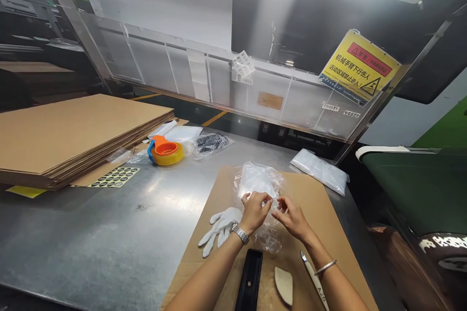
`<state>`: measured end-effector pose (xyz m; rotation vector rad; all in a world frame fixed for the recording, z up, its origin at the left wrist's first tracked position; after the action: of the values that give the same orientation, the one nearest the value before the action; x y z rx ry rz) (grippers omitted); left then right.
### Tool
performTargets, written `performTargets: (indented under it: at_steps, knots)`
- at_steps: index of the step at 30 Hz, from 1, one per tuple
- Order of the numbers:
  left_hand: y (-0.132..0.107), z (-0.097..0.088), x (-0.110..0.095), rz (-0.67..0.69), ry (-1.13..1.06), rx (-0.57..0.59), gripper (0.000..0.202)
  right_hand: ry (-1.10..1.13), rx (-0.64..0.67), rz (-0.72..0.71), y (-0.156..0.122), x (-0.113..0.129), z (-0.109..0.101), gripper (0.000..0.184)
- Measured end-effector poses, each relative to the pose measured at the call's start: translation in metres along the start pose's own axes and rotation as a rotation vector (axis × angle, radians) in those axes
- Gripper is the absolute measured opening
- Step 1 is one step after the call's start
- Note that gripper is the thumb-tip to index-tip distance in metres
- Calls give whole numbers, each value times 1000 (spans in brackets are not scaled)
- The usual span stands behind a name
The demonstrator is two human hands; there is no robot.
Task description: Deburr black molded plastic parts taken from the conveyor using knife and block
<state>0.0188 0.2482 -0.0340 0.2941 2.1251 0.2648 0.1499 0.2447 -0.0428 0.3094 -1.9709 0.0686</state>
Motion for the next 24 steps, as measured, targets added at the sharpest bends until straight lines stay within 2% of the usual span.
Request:
performTargets:
  at_steps: [2,11,15,20,22,24]
  knots:
    - [-1,0,-5,28,26,8,15,-57,0,-8,0,3,-2,23]
    - [-10,-16,-21,126,40,-8,12,-87,33,17,1,-4,-1,25]
    - [-17,-27,-22,130,13,-88,10,-85,41,8,-3,1,2,23]
    - [-45,-49,-10,23,-72,-339,26,-43,-11,10,-12,9,1,21]
    - [-60,-47,-9,-6,-147,-350,22,-21,-34,19,-17,12,2,20]
    - [-72,-38,-11,-28,-241,-304,23,-9,-52,27,-23,17,5,18]
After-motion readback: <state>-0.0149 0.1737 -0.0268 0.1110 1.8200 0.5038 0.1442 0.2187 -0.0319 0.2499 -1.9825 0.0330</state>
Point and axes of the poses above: each hand's wrist, its own y-axis towards the middle knuckle, its own z-axis out of the palm, x = y × z, the point moved 9 cm from there along y, towards the middle knuckle, and after that the axes turned 3 degrees about z, right-handed, at the moved point
